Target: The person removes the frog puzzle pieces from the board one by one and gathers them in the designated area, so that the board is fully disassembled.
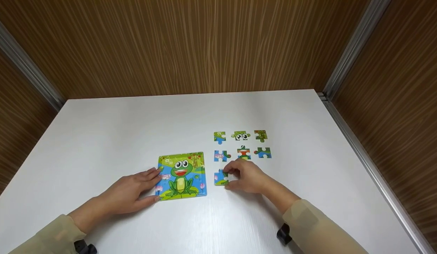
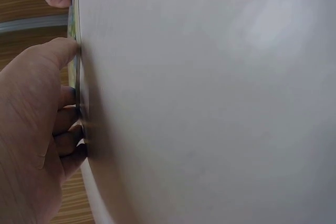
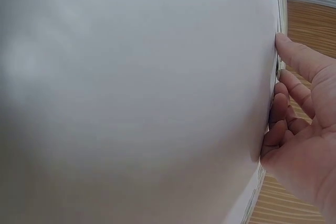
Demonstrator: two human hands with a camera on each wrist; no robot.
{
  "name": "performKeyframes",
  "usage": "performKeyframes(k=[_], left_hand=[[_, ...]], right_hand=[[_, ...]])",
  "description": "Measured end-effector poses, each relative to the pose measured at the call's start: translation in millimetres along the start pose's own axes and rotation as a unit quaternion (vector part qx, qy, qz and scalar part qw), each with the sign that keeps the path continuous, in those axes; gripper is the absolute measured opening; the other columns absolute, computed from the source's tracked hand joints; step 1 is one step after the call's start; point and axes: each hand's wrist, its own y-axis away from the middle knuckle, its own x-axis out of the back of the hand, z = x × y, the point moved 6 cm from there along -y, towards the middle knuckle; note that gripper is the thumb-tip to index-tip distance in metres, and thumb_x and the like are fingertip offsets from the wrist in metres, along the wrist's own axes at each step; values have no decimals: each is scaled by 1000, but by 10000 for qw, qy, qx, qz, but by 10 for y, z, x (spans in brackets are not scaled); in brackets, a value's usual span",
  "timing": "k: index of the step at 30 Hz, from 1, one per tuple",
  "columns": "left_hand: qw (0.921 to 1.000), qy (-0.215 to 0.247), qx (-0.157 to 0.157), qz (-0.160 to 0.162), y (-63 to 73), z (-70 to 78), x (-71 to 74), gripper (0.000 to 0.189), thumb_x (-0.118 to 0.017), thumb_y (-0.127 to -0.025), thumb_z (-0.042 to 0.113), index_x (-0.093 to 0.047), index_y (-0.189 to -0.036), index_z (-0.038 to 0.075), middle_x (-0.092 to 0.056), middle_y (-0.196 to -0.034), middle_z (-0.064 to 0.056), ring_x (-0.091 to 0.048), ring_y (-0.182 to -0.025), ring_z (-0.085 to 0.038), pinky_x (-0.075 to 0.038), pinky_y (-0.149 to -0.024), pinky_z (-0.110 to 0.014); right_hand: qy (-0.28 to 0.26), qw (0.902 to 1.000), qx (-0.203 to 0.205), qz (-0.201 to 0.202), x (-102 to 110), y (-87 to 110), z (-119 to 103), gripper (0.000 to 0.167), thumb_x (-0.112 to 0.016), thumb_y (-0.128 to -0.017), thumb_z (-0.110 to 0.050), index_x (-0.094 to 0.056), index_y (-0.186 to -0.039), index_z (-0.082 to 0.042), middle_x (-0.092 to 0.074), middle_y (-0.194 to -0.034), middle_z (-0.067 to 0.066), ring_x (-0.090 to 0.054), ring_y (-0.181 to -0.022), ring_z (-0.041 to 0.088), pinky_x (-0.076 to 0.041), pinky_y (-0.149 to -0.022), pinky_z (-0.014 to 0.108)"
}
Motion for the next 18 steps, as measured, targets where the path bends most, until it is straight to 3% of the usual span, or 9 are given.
performKeyframes(k=[18], left_hand=[[10000,25,-42,36,5,-8,-11,68,-58,-104,51,-57,-153,3,-48,-161,-15,-46,-149,-34,-46,-114,-53]], right_hand=[[-50,9999,-95,-67,-5,7,4,39,-90,-87,-19,-73,-122,-11,-68,-116,-1,-60,-104,21,-54,-98,40]])
